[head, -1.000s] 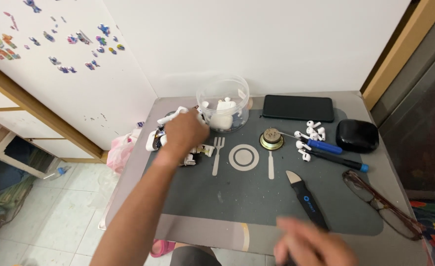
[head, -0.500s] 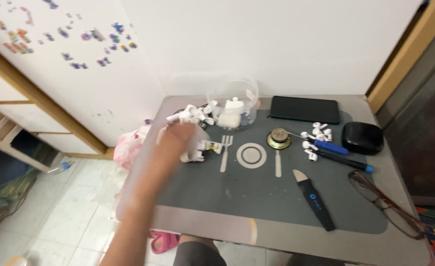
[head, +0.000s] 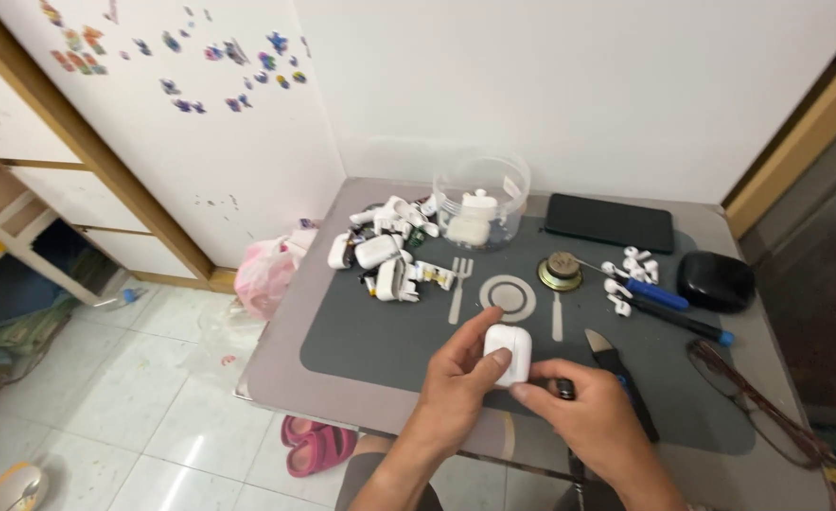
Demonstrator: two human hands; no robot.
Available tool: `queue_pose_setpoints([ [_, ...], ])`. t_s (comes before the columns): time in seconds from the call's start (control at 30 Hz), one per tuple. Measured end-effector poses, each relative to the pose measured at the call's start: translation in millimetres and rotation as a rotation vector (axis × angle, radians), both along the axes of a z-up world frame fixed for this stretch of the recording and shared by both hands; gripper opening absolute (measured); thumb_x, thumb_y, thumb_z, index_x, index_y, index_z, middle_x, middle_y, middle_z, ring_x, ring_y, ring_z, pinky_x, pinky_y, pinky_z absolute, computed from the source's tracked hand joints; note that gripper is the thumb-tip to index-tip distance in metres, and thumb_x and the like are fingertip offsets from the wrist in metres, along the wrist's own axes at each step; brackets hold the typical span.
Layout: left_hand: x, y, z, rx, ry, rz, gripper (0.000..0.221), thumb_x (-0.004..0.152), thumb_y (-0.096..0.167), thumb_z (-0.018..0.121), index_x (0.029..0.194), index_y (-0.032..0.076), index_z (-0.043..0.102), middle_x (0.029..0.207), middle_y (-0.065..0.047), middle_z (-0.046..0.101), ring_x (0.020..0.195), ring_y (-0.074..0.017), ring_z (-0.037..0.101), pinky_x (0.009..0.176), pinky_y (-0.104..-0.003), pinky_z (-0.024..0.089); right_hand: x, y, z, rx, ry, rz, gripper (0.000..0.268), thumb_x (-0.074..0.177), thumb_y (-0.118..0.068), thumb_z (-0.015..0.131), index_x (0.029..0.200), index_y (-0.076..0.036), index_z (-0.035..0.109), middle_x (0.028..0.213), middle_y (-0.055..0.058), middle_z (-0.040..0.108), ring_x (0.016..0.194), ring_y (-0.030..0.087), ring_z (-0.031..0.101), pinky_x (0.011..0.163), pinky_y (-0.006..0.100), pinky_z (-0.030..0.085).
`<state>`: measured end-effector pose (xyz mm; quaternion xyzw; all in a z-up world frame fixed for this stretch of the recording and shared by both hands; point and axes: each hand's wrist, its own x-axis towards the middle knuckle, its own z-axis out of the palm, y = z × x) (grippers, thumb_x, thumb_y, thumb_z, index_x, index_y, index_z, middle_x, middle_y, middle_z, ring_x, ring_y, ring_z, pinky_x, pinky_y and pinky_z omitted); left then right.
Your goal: Disassembling small electronic devices, specifically prying open plastic cases and removing internal components.
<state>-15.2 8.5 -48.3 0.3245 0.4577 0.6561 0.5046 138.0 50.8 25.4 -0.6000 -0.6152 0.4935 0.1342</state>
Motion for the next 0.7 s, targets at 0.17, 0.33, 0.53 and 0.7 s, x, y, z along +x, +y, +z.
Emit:
queue_pose_setpoints([
  [0.17,7,-8,10,-0.087,-0.008,0.024,0.047,0.087,0.011,0.075,0.133,0.003,0.071,0.118,-0.010,0.079,0.103,-0.0143,0.071,0.091,-0.027,0.057,11,0,-22,0.126,0.074,0.097,0.034,0.090,-0.031,0.083,0.072,-0.007,0.066,0.066,0.002,0.044,0.058,0.015,0.036,0.060,0.034,0.028],
  [0.33,12,-12,11,-0.099,0.018,0.028,0.051,0.083,0.012,0.078,0.133,0.004,0.072,0.118,-0.012,0.080,0.103,-0.0147,0.072,0.089,-0.028,0.059,26,3,-35,0.124,0.287,0.113,0.036,0.083,-0.031,0.075,0.099,-0.001,0.086,0.052,0.010,0.059,0.048,0.017,0.052,0.051,0.031,0.043],
  [0.53,13,-12,4,-0.057,0.013,0.107,0.048,0.082,0.006,0.080,0.129,0.004,0.073,0.111,-0.012,0.081,0.100,-0.0166,0.074,0.088,-0.028,0.061,18,-3,-31,0.143,0.296,-0.020,0.030,0.080,-0.025,0.080,0.096,-0.001,0.087,0.061,0.007,0.065,0.052,0.018,0.059,0.054,0.031,0.047],
  [0.7,21,-20,13,-0.042,0.273,0.173,0.045,0.082,0.013,0.081,0.126,0.009,0.076,0.114,-0.003,0.080,0.097,-0.0100,0.072,0.083,-0.024,0.059,17,-12,-66,0.574,0.128,-0.093,0.018,0.077,-0.024,0.086,0.076,-0.013,0.071,0.061,-0.004,0.049,0.057,0.011,0.043,0.058,0.031,0.039],
])
